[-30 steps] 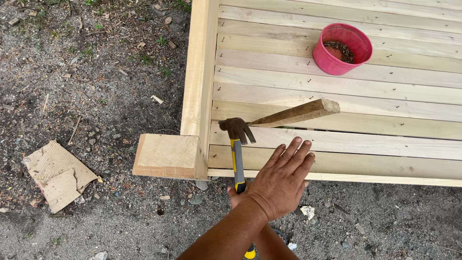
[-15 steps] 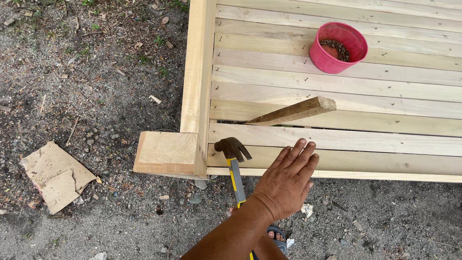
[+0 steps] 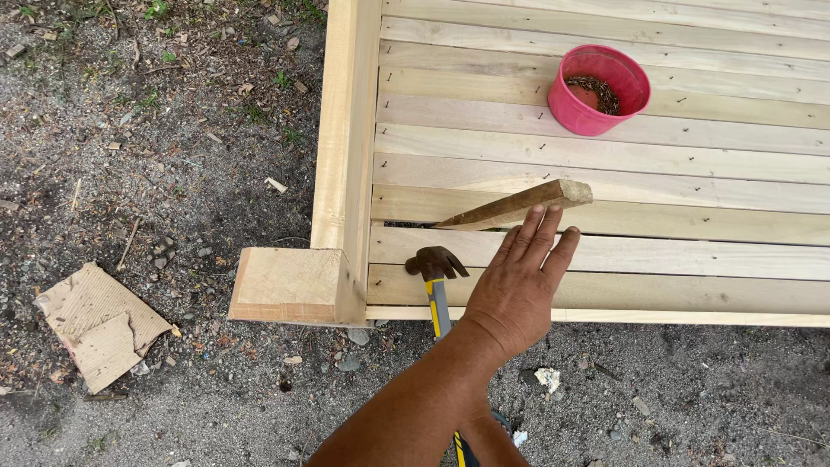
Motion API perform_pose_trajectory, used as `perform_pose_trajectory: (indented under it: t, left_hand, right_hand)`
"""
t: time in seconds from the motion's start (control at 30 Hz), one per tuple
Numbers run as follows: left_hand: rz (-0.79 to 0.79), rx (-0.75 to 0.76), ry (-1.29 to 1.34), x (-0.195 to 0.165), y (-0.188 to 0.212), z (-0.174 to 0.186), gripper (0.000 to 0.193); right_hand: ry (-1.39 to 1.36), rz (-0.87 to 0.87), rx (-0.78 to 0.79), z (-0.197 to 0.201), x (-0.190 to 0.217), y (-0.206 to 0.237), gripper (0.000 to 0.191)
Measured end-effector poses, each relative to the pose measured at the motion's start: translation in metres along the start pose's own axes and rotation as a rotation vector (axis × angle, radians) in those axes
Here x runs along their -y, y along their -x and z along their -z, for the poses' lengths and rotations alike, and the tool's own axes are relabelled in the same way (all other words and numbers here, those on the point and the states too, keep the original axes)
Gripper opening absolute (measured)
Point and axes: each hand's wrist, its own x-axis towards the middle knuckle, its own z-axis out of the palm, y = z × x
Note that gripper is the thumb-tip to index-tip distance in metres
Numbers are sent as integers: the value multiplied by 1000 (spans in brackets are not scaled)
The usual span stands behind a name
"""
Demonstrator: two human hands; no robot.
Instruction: The person hammers nails into the slatted wooden panels of a large wooden structure outdoors, working along the slats and around the frame. They hold a small wood block in one hand while driving nails with a claw hammer, repositioning repeatedly along the boards and at the corner joints.
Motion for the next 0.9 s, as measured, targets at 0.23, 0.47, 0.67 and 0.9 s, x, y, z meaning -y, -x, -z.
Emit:
perform_pose_trajectory:
  t: [0.23, 0.47, 0.67, 0.9]
  left_hand:
    - [93, -2, -165, -6, -91, -3, 63]
    - [125, 141, -171, -15, -122, -31, 65]
    - [183, 198, -257, -36, -152, -44, 63]
    - [314, 319, -387, -35, -186, -42, 48]
  right_hand:
    - [107, 18, 28, 51, 19, -12, 31]
    - [269, 6, 110, 102, 36, -29, 30]
    - [400, 3, 206, 144, 39, -40, 30]
    - [507, 40, 312, 173, 56, -87, 30]
